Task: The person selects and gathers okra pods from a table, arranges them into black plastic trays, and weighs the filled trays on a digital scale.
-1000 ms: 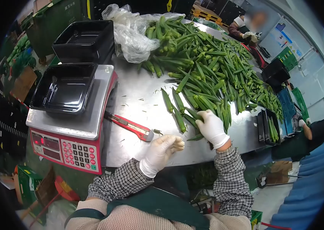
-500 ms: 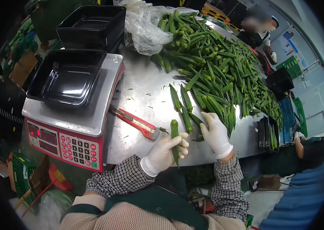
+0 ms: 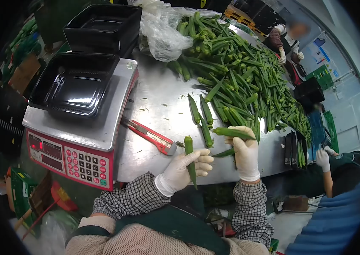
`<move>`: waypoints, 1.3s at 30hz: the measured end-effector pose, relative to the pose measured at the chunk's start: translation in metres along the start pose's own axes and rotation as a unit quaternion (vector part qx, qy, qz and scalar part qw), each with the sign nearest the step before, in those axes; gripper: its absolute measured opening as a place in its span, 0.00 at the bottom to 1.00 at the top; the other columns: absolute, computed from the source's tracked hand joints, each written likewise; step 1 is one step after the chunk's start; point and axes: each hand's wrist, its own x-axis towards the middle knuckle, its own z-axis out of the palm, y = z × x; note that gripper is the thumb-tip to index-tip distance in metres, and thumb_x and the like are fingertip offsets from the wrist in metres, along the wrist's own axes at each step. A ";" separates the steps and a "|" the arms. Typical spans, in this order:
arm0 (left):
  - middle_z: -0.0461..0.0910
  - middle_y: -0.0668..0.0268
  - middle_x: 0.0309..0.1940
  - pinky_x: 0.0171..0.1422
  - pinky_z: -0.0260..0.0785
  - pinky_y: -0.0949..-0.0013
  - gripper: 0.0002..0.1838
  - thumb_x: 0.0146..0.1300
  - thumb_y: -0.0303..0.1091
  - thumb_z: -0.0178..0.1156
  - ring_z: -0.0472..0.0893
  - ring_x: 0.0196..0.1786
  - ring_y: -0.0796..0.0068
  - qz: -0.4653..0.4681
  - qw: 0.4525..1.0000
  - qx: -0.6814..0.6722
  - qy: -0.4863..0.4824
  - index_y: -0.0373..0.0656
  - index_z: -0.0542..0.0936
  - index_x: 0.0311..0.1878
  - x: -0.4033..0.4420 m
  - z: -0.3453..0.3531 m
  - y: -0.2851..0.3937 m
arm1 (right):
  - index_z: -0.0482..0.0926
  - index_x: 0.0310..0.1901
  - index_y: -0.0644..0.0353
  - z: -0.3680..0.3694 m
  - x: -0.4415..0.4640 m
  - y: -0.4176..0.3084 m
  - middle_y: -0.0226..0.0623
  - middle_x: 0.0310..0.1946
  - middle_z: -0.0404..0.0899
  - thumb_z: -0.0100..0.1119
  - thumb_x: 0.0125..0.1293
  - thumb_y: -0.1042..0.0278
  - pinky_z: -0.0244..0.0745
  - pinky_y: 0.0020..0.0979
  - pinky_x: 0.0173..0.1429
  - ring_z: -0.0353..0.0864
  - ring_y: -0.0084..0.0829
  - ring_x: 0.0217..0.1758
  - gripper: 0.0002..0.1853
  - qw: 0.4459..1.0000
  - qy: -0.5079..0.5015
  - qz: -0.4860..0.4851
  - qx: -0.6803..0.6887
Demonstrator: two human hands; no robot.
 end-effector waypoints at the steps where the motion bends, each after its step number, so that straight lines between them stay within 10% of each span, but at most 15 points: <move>1: 0.79 0.56 0.42 0.47 0.75 0.66 0.17 0.69 0.38 0.50 0.80 0.45 0.66 -0.009 1.000 -0.015 -0.005 0.35 0.71 0.53 -0.001 0.005 0.002 | 0.72 0.46 0.66 0.006 -0.007 0.001 0.38 0.43 0.78 0.51 0.60 0.83 0.74 0.27 0.51 0.78 0.26 0.44 0.13 0.998 -0.013 -0.017 -0.062; 4: 0.77 0.57 0.43 0.51 0.74 0.65 0.18 0.68 0.36 0.52 0.79 0.47 0.66 0.043 0.998 -0.047 -0.021 0.35 0.68 0.56 0.003 0.003 -0.005 | 0.74 0.47 0.62 0.029 -0.027 -0.006 0.41 0.47 0.76 0.49 0.53 0.88 0.73 0.29 0.52 0.78 0.32 0.46 0.19 0.926 -0.190 -0.134 -0.298; 13: 0.77 0.57 0.42 0.52 0.73 0.60 0.17 0.66 0.33 0.53 0.79 0.46 0.62 0.057 0.998 -0.035 -0.002 0.36 0.68 0.55 0.006 -0.005 -0.006 | 0.75 0.46 0.61 0.026 0.007 0.034 0.40 0.32 0.76 0.58 0.54 0.76 0.73 0.33 0.37 0.76 0.36 0.29 0.15 0.805 -0.072 -0.111 -0.578; 18: 0.77 0.56 0.42 0.51 0.72 0.59 0.18 0.66 0.36 0.53 0.79 0.43 0.63 0.063 0.998 -0.016 -0.007 0.37 0.69 0.55 0.005 -0.008 -0.008 | 0.76 0.46 0.67 0.001 0.020 0.019 0.30 0.33 0.78 0.55 0.63 0.74 0.69 0.20 0.33 0.72 0.18 0.28 0.11 0.980 0.019 0.090 -0.176; 23: 0.78 0.56 0.41 0.50 0.73 0.61 0.22 0.68 0.44 0.50 0.79 0.43 0.64 0.023 0.999 -0.026 -0.022 0.36 0.69 0.55 0.005 -0.009 -0.006 | 0.77 0.46 0.67 -0.011 0.018 0.006 0.31 0.35 0.78 0.55 0.63 0.73 0.70 0.21 0.39 0.73 0.18 0.33 0.11 0.988 -0.012 0.156 -0.003; 30: 0.79 0.56 0.41 0.49 0.73 0.63 0.22 0.67 0.45 0.52 0.80 0.44 0.65 -0.066 0.989 -0.059 -0.121 0.37 0.69 0.55 -0.002 -0.002 0.001 | 0.79 0.40 0.66 0.017 0.027 -0.029 0.30 0.37 0.77 0.56 0.60 0.75 0.70 0.23 0.47 0.75 0.21 0.39 0.08 0.942 -0.248 0.094 -0.206; 34: 0.78 0.57 0.43 0.50 0.73 0.61 0.18 0.63 0.33 0.57 0.79 0.45 0.65 -0.030 0.994 -0.048 -0.089 0.38 0.70 0.54 -0.002 -0.001 0.001 | 0.77 0.45 0.67 0.033 0.066 0.008 0.34 0.35 0.78 0.58 0.57 0.74 0.72 0.28 0.44 0.76 0.27 0.36 0.14 0.917 -0.063 -0.037 -0.392; 37: 0.77 0.56 0.47 0.53 0.73 0.59 0.18 0.61 0.28 0.57 0.78 0.51 0.61 -0.006 0.998 -0.046 -0.052 0.38 0.70 0.54 -0.001 -0.001 0.001 | 0.78 0.44 0.64 0.019 0.086 0.051 0.42 0.33 0.77 0.58 0.56 0.70 0.73 0.27 0.38 0.79 0.29 0.33 0.14 0.776 -0.058 -0.096 -0.620; 39: 0.76 0.54 0.50 0.57 0.71 0.57 0.20 0.60 0.25 0.57 0.76 0.55 0.59 0.006 0.998 -0.055 -0.038 0.38 0.69 0.55 0.000 -0.005 -0.001 | 0.78 0.45 0.66 0.012 0.084 0.046 0.40 0.31 0.78 0.57 0.57 0.70 0.72 0.26 0.35 0.78 0.28 0.30 0.14 0.870 -0.041 -0.045 -0.489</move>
